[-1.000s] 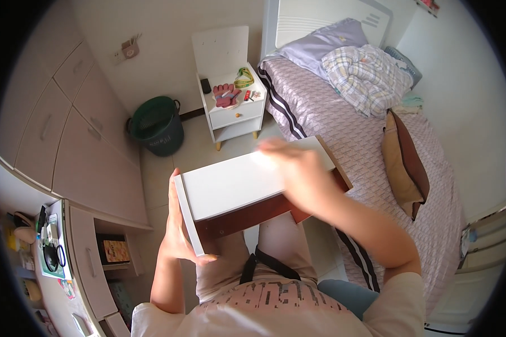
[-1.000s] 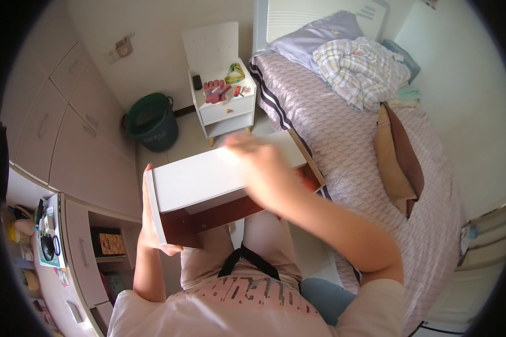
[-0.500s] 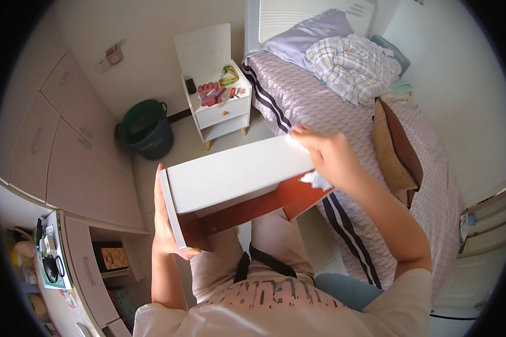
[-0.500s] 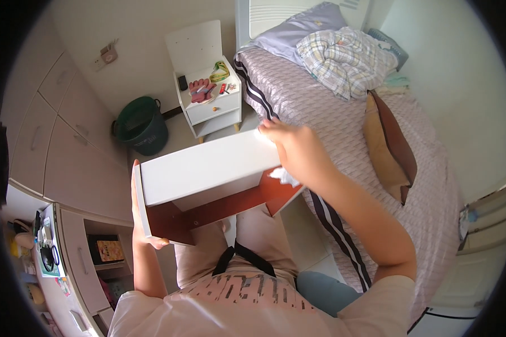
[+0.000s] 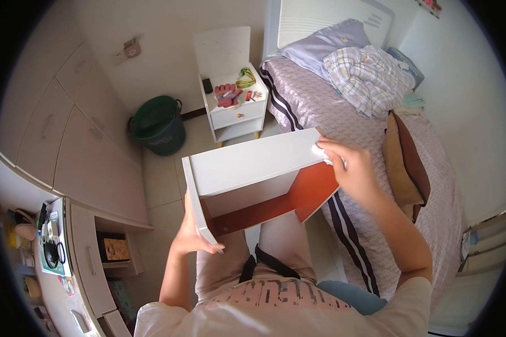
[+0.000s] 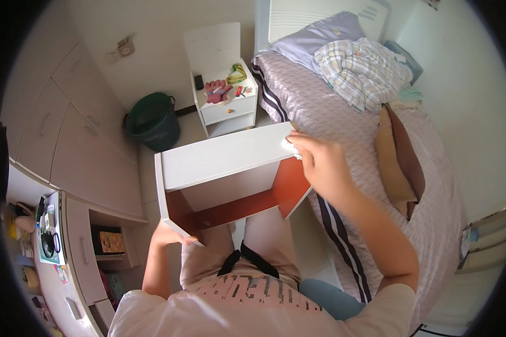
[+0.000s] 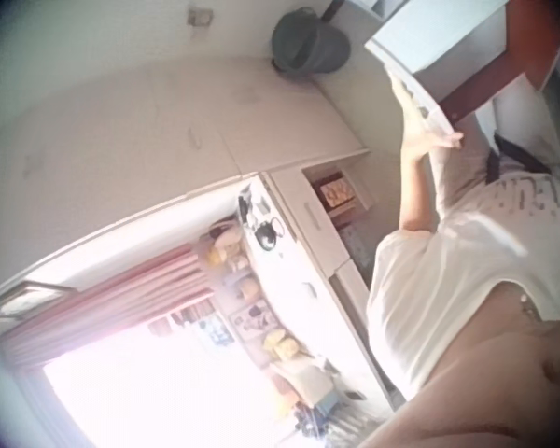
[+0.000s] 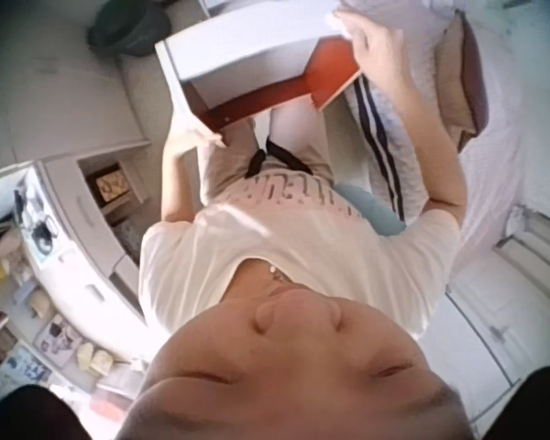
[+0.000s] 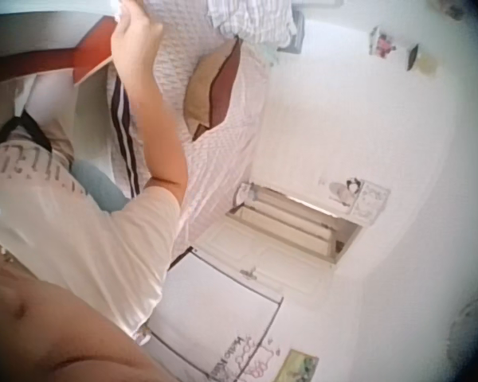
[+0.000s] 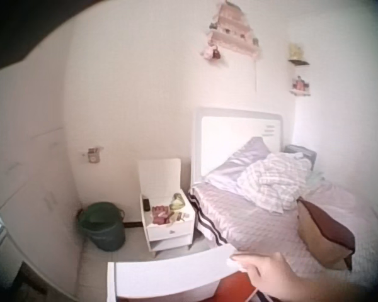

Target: The person wipes a drawer with a cloth, slides it into a nightstand, and places gloves and small items inside. They then wipe down the headboard of the bed with the cloth and touch a digital clock on the desk.

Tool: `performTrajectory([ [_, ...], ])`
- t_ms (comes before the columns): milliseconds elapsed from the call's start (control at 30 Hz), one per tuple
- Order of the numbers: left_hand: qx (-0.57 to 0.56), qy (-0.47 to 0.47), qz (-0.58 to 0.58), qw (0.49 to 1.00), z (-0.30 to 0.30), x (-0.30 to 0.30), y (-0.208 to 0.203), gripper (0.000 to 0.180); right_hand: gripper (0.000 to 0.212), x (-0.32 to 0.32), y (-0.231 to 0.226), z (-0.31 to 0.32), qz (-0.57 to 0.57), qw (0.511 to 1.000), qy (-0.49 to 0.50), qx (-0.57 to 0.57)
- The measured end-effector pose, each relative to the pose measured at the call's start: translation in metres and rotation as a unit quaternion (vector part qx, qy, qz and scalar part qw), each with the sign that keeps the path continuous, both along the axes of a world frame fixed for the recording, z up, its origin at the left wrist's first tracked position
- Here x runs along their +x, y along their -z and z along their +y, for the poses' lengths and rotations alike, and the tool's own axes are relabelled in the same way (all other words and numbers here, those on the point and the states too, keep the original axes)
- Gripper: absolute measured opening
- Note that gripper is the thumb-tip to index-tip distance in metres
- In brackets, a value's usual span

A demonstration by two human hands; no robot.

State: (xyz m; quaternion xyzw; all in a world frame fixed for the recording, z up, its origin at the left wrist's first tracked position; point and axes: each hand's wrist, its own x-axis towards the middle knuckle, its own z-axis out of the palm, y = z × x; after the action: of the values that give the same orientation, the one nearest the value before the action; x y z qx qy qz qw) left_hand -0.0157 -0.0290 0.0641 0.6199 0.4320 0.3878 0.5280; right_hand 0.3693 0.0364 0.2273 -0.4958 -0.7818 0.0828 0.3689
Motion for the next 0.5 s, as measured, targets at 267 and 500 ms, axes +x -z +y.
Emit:
performTrajectory([
  [267,0.138,-0.138,-0.126,0.973,-0.008,0.047,-0.056,0.150,0.022,-0.069,-0.035,-0.035,0.205,0.972,-0.089,-0.078],
  [500,0.234,-0.343,0.137,0.899,-0.029,0.111,-0.104,0.150,0.036,-0.147,-0.013,-0.065,0.474,0.835,-0.130,-0.246],
])
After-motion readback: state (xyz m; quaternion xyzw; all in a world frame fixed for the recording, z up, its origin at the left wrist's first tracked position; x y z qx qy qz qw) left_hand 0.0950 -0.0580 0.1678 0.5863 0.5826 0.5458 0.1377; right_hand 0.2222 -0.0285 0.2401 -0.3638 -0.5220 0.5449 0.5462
